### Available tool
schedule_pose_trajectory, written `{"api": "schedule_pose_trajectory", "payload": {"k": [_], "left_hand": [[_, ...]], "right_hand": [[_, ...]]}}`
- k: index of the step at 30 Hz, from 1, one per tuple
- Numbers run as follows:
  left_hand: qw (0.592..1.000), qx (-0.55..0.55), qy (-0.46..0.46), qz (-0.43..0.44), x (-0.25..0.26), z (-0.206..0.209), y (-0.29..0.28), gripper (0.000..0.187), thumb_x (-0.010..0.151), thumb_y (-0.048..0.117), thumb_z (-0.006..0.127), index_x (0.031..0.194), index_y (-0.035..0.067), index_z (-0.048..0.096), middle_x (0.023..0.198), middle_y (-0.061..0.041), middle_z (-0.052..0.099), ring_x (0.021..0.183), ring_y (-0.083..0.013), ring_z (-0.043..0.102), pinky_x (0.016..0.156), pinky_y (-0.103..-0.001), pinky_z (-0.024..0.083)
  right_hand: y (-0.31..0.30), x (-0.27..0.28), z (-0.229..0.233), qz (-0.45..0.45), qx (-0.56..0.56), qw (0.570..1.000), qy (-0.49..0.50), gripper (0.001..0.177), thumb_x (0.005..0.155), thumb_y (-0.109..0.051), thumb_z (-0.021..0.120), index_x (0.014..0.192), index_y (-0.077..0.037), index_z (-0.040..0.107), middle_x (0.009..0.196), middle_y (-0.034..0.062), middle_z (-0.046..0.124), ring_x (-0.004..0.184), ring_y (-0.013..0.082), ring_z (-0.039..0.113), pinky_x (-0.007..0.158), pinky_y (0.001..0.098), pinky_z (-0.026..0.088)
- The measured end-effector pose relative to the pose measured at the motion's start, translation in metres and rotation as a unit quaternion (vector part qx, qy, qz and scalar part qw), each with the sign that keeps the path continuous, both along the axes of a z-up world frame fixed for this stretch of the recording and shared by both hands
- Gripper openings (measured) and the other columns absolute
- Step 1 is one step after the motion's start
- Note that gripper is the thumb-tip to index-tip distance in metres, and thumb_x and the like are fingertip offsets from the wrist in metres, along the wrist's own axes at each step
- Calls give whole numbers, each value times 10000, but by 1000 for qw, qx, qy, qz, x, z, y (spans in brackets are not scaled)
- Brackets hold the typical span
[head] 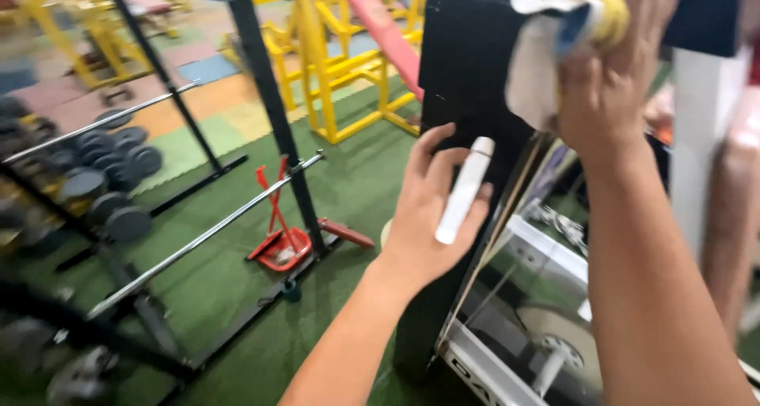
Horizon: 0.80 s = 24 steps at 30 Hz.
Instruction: The recorder is wiping down and cleaning various exercise machines in a gym using a spray bottle and a cloth.
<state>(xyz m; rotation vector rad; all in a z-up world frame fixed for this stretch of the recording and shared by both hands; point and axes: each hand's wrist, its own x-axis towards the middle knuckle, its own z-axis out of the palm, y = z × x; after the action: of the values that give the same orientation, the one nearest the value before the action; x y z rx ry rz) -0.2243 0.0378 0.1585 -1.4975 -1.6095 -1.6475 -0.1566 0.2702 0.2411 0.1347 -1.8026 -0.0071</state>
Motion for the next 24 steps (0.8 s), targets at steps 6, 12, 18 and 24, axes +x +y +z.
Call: {"api": "schedule_pose_trajectory", "payload": {"k": [6,12,18,24], "left_hand": [[998,8,-11,57,28,3,17,346,1014,174,692,1274,-7,553,1400,-239,564,1518,-456,438,1178,-474,468],[992,-31,-48,108,43,-11,25,381,993,191,702,1267,-15,534,1473,-276,545,1464,-444,508,1155,-456,461],[990,3,-66,127,52,-16,37,401,991,167,686,1305,-17,520,1523,-285,525,1419,-444,565,1143,-438,470],[977,-25,-51,207,55,-17,50,440,946,145,707,1318,-19,537,1491,-264,547,1355,-434,588,1109,-443,481]], "right_hand": [[64,-2,6,35,71,997,24,692,1104,-618,234,1389,-69,543,1263,168,495,1254,308,478,1085,477,368],[110,-19,-13,135,-136,981,6,543,1152,-520,392,1350,-31,523,1291,189,552,1225,315,542,1077,488,427],[37,2,-5,70,-21,995,62,487,1202,-368,378,1562,-45,435,1591,218,420,1494,399,323,1263,551,204],[49,11,10,65,90,994,19,666,1107,-528,328,1508,-23,496,1506,216,476,1498,431,375,1293,648,138]]}}
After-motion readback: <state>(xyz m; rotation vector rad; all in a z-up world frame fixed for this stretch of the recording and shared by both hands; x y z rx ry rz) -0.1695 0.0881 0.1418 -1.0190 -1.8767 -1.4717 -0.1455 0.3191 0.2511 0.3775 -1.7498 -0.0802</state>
